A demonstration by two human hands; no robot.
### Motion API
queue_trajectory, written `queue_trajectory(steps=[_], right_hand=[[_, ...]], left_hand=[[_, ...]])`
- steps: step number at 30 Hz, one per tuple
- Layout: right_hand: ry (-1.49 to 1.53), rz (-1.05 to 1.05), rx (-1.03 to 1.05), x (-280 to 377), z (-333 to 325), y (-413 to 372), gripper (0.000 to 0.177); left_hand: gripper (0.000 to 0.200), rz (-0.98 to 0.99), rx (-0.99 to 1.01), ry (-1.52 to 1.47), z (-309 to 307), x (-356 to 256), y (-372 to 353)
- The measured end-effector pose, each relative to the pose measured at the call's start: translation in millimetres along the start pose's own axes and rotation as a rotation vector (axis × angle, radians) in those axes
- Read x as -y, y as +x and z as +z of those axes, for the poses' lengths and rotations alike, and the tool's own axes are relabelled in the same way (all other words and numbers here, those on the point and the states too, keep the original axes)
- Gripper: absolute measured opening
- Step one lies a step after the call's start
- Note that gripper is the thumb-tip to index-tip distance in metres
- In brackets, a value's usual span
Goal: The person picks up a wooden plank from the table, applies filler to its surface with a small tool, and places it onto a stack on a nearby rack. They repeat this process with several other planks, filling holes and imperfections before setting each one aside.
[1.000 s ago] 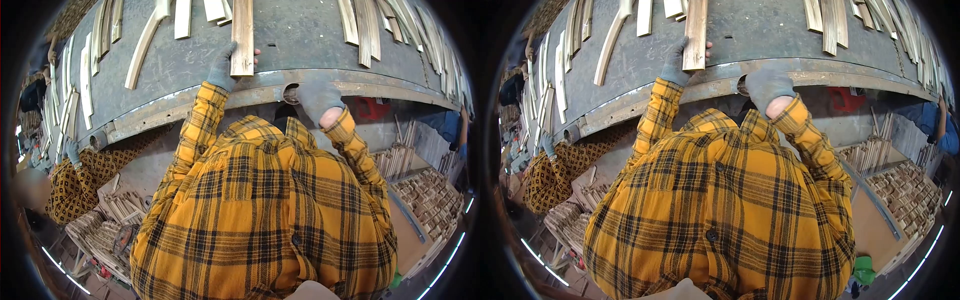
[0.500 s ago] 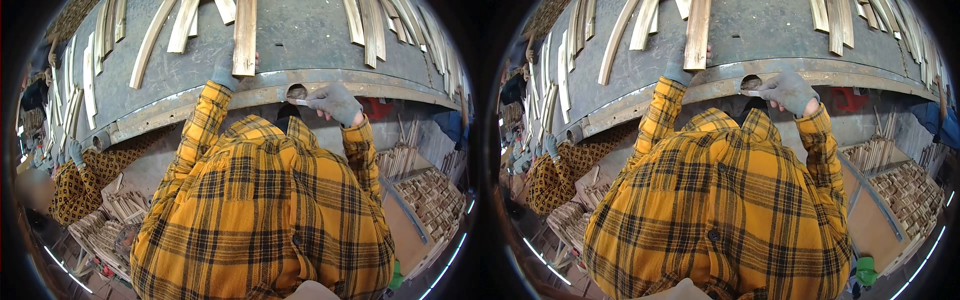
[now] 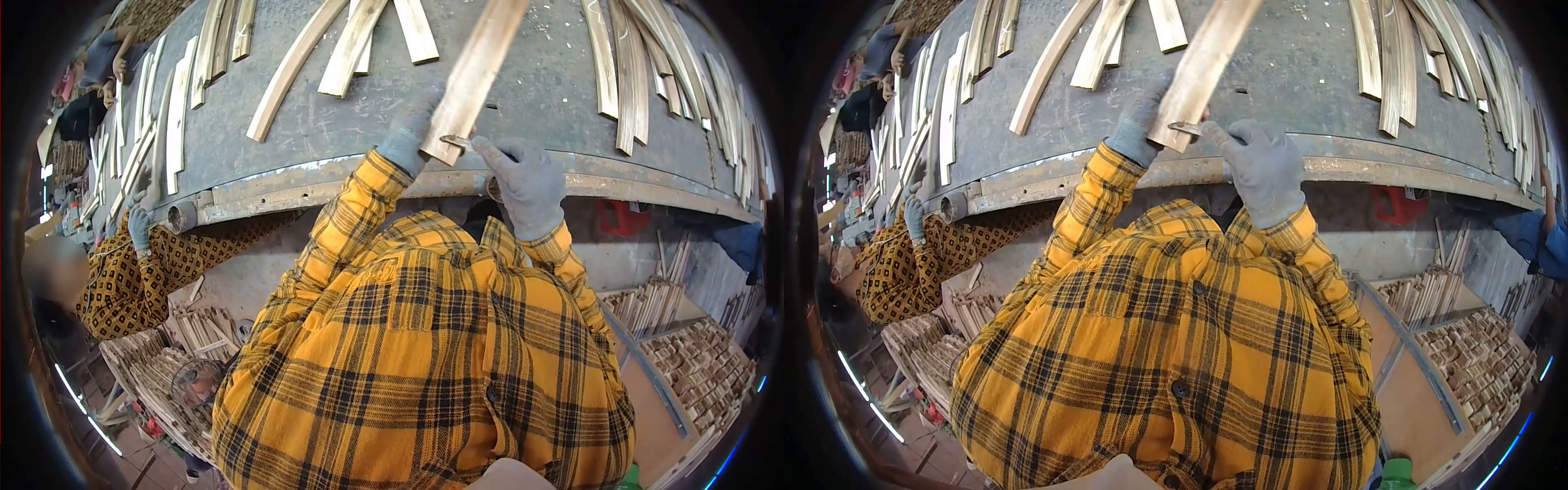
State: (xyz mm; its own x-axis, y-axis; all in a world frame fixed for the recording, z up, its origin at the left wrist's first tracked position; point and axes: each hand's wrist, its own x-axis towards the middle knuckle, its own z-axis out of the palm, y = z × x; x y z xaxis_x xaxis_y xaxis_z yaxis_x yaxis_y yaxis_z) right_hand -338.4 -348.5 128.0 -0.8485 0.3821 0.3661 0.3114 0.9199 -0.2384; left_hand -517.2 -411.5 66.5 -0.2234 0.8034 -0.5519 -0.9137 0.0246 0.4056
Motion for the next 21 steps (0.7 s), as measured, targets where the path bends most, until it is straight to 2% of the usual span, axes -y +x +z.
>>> queue_trajectory(steps=[1, 4, 10, 13, 16, 19, 21], right_hand=[[-0.055, -0.044, -0.012, -0.2, -1.7, -0.7, 0.031], [0.035, 0.02, 0.011, -2.8, -14.4, -8.2, 0.032], [0.045, 0.131, 0.066, 12.8, -12.5, -10.7, 0.033], [-0.016, 0.052, 0.074, 12.2, -11.8, -18.5, 0.042], [0.029, 0.051, 0.077, 16.6, -18.8, -19.4, 0.036], [-0.001, 0.114, -0.006, 12.2, -13.1, -9.3, 0.037], [-0.018, 0.07, 0.004, 14.9, -7.1, -10.9, 0.037]], left_hand=[[0.05, -0.01, -0.018, 0.091, 5.7, 0.2, -5.1], [0.053, -0.026, 0.066, 0.144, -0.1, 1.9, -1.5], [0.053, -0.116, 0.302, -0.068, -18.3, -4.4, 5.3], [0.054, -0.016, 0.225, -0.024, -11.8, -0.9, 6.3], [0.053, -0.045, 0.102, -0.134, -9.8, -3.6, -0.1], [0.052, 0.02, 0.147, -0.073, -10.3, -2.3, 0.8], [0.053, 0.067, 0.119, -0.047, -7.3, -0.2, -4.0]])
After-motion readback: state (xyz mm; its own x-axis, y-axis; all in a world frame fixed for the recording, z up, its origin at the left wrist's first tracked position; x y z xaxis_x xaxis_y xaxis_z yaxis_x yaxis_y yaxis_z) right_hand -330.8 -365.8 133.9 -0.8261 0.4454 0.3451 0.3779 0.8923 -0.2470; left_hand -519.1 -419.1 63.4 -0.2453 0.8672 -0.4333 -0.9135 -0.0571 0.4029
